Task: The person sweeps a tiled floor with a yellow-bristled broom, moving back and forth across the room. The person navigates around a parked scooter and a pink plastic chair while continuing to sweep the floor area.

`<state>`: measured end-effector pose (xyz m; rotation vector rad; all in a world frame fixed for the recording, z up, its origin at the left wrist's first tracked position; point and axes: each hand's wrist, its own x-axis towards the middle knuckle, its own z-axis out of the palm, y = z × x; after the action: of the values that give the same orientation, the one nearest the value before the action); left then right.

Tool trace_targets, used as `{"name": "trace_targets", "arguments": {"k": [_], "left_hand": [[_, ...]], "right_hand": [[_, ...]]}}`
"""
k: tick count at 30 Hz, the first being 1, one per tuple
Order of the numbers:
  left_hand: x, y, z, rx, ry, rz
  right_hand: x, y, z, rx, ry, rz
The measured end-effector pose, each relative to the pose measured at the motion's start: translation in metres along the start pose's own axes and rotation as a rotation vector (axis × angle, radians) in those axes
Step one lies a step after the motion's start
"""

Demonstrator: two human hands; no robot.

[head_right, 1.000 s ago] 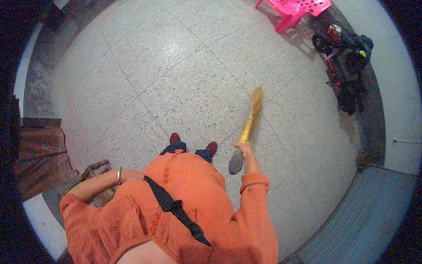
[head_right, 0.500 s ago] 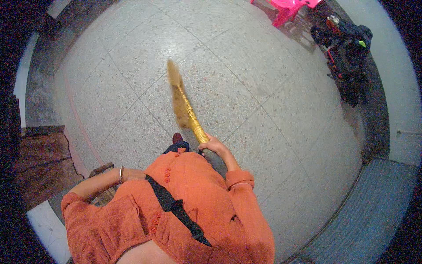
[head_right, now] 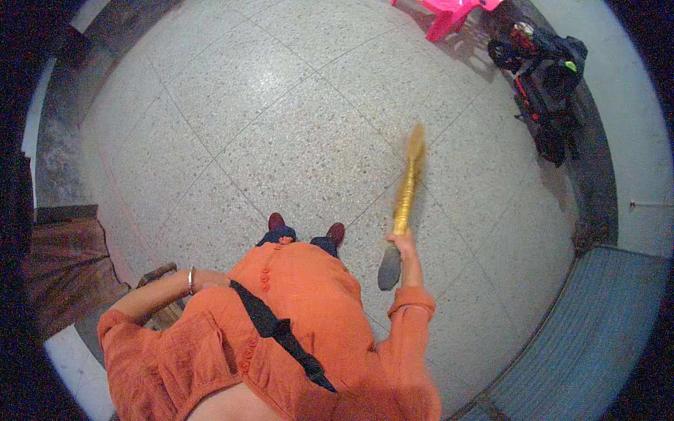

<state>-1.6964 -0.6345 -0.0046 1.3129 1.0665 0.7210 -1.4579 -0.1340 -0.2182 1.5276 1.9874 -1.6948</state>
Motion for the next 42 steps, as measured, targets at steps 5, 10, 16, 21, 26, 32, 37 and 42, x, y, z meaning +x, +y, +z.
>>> {"name": "trace_targets", "arguments": {"k": [5,10,16,21,26,32,37,42], "left_hand": [[-0.005,0.023,-0.003,-0.03,-0.083,-0.21],[-0.01,0.02,0.005,0.064,-0.108,-0.22],[-0.024,-0.037,0.04,0.142,-0.124,-0.211],[-0.012,-0.015,0.029,0.039,0.088,-0.069],[0.007,0.025,0.003,0.039,-0.001,-0.212],[0.023,-0.018,0.015,0.189,-0.016,-0.063],[0.068,0.009,-0.018,0.199,-0.169,-0.131],[0.102,-0.009,-0.017,0.183,-0.28,-0.15]], "right_hand": [[0.022,-0.044,0.004,0.078,0.029,0.262],[0.011,-0.077,0.059,-0.065,-0.01,0.215],[-0.017,-0.091,0.152,-0.175,-0.322,-0.15],[-0.033,-0.118,0.17,0.046,-0.703,0.055],[-0.045,-0.105,0.161,-0.139,-0.539,-0.161],[-0.084,-0.122,0.088,-0.767,-0.15,-0.21],[-0.082,-0.047,0.007,-1.008,0.229,-0.233],[-0.074,-0.012,-0.054,-0.737,0.238,0.013]]}}
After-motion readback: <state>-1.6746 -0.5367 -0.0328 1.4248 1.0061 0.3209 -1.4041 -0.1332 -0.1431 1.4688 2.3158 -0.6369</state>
